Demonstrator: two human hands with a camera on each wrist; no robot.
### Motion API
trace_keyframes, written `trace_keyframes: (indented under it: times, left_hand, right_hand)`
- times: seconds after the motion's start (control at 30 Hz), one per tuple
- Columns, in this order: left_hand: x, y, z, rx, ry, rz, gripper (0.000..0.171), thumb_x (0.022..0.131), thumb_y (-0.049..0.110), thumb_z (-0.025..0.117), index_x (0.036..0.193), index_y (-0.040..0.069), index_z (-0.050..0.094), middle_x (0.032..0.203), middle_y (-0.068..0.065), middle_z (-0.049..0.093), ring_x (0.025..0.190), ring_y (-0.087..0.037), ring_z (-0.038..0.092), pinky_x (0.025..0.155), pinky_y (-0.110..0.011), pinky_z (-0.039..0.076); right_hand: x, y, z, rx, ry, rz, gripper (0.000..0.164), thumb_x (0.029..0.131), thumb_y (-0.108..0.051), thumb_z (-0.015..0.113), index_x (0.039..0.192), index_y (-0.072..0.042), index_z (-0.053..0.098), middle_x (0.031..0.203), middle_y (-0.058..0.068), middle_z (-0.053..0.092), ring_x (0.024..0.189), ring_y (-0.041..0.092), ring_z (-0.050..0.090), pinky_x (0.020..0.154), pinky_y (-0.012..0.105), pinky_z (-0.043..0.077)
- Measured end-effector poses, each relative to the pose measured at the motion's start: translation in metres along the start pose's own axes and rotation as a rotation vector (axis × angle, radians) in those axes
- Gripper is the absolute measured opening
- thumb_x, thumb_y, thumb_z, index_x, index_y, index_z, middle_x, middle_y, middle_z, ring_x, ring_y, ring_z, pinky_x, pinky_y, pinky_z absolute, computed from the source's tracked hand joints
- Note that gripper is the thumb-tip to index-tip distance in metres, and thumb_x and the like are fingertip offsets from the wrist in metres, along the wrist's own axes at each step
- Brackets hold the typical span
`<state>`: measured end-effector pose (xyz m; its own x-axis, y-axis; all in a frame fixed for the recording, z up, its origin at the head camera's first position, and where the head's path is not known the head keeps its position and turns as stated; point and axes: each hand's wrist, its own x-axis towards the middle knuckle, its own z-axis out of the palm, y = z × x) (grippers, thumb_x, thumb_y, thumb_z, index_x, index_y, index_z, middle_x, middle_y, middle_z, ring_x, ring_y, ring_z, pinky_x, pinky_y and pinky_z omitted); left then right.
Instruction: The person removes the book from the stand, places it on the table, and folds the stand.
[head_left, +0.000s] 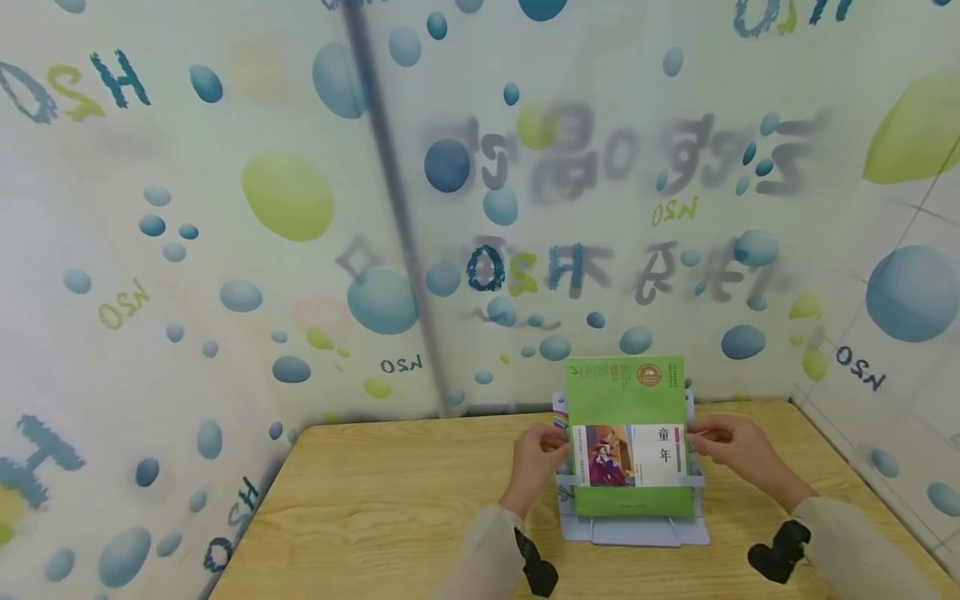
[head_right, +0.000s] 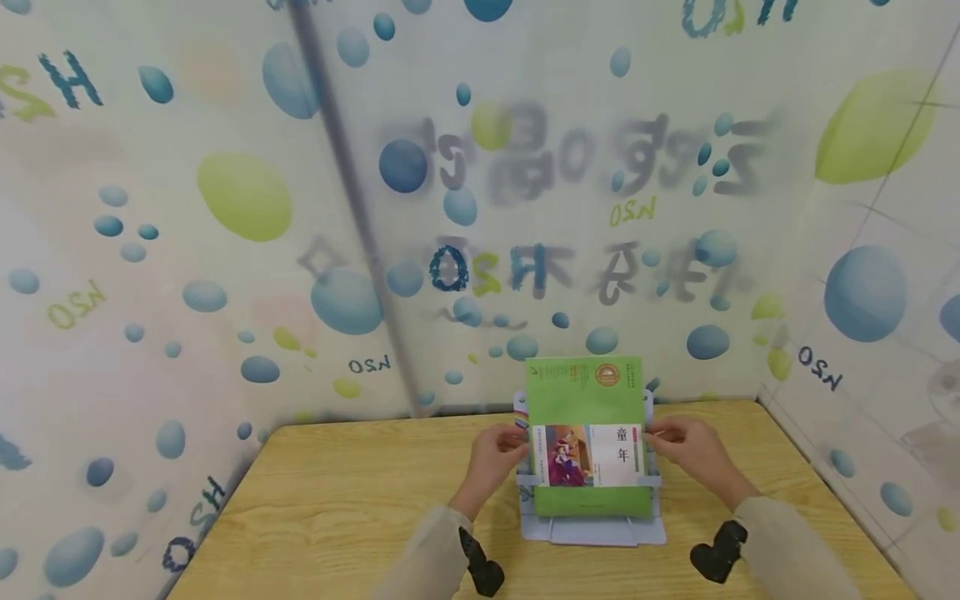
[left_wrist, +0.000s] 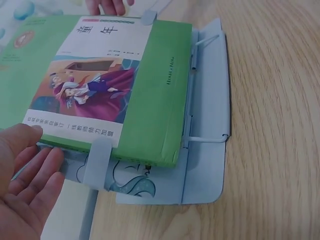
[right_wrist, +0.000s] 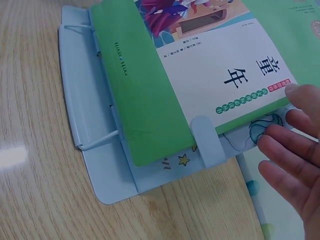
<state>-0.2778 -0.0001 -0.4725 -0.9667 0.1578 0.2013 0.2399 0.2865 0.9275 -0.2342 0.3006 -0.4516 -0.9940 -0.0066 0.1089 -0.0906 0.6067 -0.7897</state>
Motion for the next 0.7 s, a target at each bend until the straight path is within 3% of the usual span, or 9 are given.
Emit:
trace_keyframes:
  times: [0.23, 0.7]
  left_hand:
    - [0.0, -0.001, 0.008, -0.013, 0.033, 0.0, 0.016, 0.075, 0.003, 0.073, 0.088, -0.001, 0.065, 0.073, -0.001, 0.062, 0.064, -0.006, 0.055, 0.057, -0.019, 0.048]
    - [-0.004, 0.01, 0.019, -0.001, 0.151, -0.047, 0.014, 0.073, -0.002, 0.073, 0.084, -0.003, 0.064, 0.071, -0.004, 0.06, 0.064, -0.008, 0.054, 0.055, -0.02, 0.048]
  right_hand:
    - [0.001, -0.001, 0.007, 0.013, -0.018, 0.025, 0.047, 0.085, -0.03, 0.065, 0.109, 0.01, 0.057, 0.088, 0.01, 0.064, 0.078, 0.022, 0.06, 0.063, 0.032, 0.051]
    - [-0.002, -0.005, 0.018, 0.092, 0.065, 0.086, 0.049, 0.086, -0.026, 0.065, 0.109, 0.015, 0.054, 0.095, 0.019, 0.063, 0.078, 0.019, 0.061, 0.066, 0.033, 0.053]
